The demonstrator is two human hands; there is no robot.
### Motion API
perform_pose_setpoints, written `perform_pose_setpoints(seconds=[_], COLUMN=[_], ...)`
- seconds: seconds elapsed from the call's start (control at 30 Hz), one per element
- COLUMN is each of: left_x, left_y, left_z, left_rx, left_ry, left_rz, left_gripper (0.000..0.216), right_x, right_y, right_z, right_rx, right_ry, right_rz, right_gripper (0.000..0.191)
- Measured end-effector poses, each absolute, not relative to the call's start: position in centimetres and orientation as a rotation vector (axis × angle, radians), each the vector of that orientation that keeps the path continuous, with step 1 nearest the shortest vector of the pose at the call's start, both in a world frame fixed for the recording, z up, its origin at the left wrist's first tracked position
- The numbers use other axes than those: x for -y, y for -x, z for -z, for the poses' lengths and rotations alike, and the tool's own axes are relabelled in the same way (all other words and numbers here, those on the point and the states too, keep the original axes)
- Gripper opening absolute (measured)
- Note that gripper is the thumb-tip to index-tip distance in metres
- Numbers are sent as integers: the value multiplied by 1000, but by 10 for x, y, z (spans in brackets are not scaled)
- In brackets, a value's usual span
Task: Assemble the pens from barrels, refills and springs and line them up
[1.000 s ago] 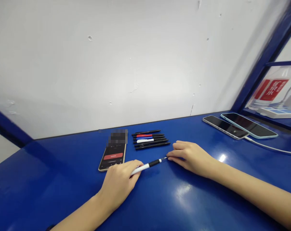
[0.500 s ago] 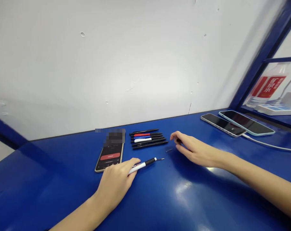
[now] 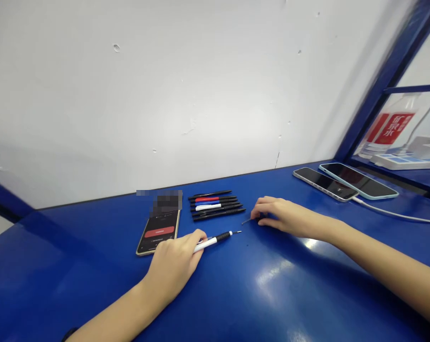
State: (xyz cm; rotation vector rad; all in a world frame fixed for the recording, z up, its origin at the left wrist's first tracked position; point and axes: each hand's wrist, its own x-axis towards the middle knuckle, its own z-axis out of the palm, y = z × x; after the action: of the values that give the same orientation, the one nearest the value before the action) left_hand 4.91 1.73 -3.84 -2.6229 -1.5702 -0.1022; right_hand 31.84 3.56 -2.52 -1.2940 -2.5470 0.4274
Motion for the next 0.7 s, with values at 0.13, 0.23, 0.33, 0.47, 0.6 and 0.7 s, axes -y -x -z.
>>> perform_pose_setpoints(seconds=[0.13, 0.23, 0.33, 0.47, 0.6, 0.7], left_x=[-18, -18, -18, -19, -18, -18], left_y=[-50, -50, -51, -51, -52, -52], left_z=[39, 39, 38, 37, 37, 37], left_rx=[1577, 1580, 1587, 1611, 1624, 1651], left_ry=[2625, 2643, 2657, 2665, 2664, 2662], left_rz=[130, 135, 122, 120, 122, 116], left_gripper=[16, 15, 15, 16, 16, 16], right_x=[-37, -38, -37, -35, -34, -34], right_y=[-317, -314, -310, -305, -304, -304], right_z=[28, 34, 39, 41, 41, 41], right_rx=[2508, 2488, 2475, 2457, 2455, 2459], right_ry=[1300, 1285, 1258, 1236, 1221, 1213], right_rz=[-438, -424, -404, -376, -359, -350], right_gripper=[19, 21, 16, 12, 10, 10])
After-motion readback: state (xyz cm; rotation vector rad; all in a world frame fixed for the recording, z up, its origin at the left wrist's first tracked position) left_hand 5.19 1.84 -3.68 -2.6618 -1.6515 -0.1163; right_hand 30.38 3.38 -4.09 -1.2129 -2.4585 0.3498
